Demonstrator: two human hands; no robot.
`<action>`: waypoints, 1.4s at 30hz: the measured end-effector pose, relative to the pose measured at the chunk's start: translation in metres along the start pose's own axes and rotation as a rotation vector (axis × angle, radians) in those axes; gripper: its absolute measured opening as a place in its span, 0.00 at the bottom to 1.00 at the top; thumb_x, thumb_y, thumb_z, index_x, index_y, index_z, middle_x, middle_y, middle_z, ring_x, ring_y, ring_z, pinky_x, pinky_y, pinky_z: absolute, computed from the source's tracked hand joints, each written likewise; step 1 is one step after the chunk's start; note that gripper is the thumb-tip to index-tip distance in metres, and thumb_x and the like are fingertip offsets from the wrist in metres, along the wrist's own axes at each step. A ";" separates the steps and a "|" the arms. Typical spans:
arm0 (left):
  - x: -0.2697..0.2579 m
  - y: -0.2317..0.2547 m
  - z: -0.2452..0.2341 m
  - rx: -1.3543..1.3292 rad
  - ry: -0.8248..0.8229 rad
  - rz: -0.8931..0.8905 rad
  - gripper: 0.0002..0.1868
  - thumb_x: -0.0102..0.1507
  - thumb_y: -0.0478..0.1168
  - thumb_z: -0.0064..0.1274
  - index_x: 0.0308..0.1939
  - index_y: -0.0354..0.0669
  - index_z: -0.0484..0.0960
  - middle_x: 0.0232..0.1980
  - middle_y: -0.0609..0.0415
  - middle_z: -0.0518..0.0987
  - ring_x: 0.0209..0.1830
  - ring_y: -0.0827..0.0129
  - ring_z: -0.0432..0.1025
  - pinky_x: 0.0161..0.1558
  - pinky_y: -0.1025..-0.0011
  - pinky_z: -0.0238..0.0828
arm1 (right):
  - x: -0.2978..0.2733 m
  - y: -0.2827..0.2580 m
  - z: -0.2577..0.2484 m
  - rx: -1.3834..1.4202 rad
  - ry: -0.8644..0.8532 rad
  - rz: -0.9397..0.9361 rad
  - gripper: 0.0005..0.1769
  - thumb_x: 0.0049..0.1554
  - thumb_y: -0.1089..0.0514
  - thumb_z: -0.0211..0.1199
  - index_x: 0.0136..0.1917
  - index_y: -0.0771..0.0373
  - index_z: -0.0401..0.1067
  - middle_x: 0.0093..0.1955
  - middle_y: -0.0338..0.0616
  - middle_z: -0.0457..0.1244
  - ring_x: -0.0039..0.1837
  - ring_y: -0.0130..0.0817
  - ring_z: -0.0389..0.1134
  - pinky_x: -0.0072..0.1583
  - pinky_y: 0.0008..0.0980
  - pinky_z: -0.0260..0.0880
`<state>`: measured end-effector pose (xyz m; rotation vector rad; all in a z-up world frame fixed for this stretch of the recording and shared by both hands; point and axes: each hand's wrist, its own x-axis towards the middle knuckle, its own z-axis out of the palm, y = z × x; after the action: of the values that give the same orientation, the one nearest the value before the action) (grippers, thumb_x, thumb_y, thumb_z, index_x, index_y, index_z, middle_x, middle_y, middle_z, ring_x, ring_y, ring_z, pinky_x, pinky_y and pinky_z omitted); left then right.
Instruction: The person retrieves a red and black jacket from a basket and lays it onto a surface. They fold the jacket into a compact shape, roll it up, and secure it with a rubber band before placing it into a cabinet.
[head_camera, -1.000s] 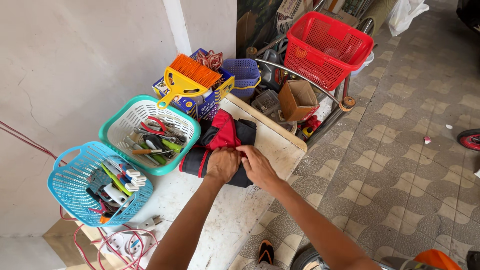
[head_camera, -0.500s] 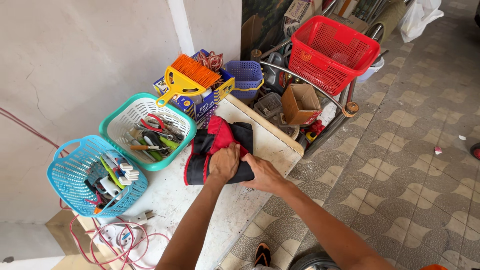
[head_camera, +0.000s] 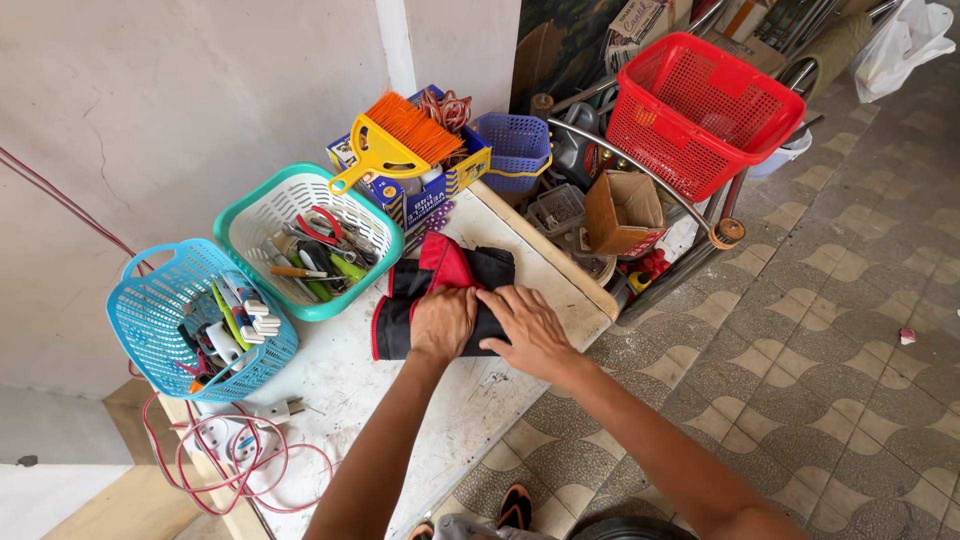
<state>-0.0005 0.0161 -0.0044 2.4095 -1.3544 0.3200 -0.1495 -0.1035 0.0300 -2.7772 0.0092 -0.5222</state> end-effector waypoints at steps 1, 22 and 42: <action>0.007 -0.003 0.003 0.000 -0.040 -0.015 0.25 0.72 0.47 0.35 0.30 0.43 0.83 0.35 0.48 0.84 0.40 0.55 0.76 0.45 0.59 0.73 | -0.006 -0.007 0.006 -0.035 0.033 -0.019 0.43 0.51 0.49 0.73 0.73 0.68 0.61 0.69 0.56 0.58 0.70 0.53 0.59 0.71 0.48 0.58; 0.002 0.020 -0.030 -0.054 0.162 0.115 0.15 0.70 0.44 0.43 0.32 0.43 0.80 0.37 0.51 0.79 0.43 0.56 0.72 0.49 0.60 0.67 | 0.052 0.035 0.008 0.081 -0.676 0.353 0.45 0.34 0.48 0.72 0.59 0.76 0.65 0.59 0.61 0.64 0.63 0.54 0.68 0.64 0.43 0.72; -0.028 0.035 0.007 -0.742 0.605 -0.448 0.14 0.68 0.38 0.50 0.56 0.39 0.73 0.56 0.44 0.72 0.58 0.56 0.65 0.64 0.61 0.59 | 0.090 0.054 0.005 -0.018 -0.589 0.388 0.58 0.29 0.32 0.78 0.58 0.78 0.64 0.53 0.66 0.66 0.56 0.55 0.70 0.58 0.42 0.72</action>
<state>-0.0446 0.0178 -0.0140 1.7081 -0.5062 0.3125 -0.0608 -0.1586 0.0405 -2.7323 0.4076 0.3926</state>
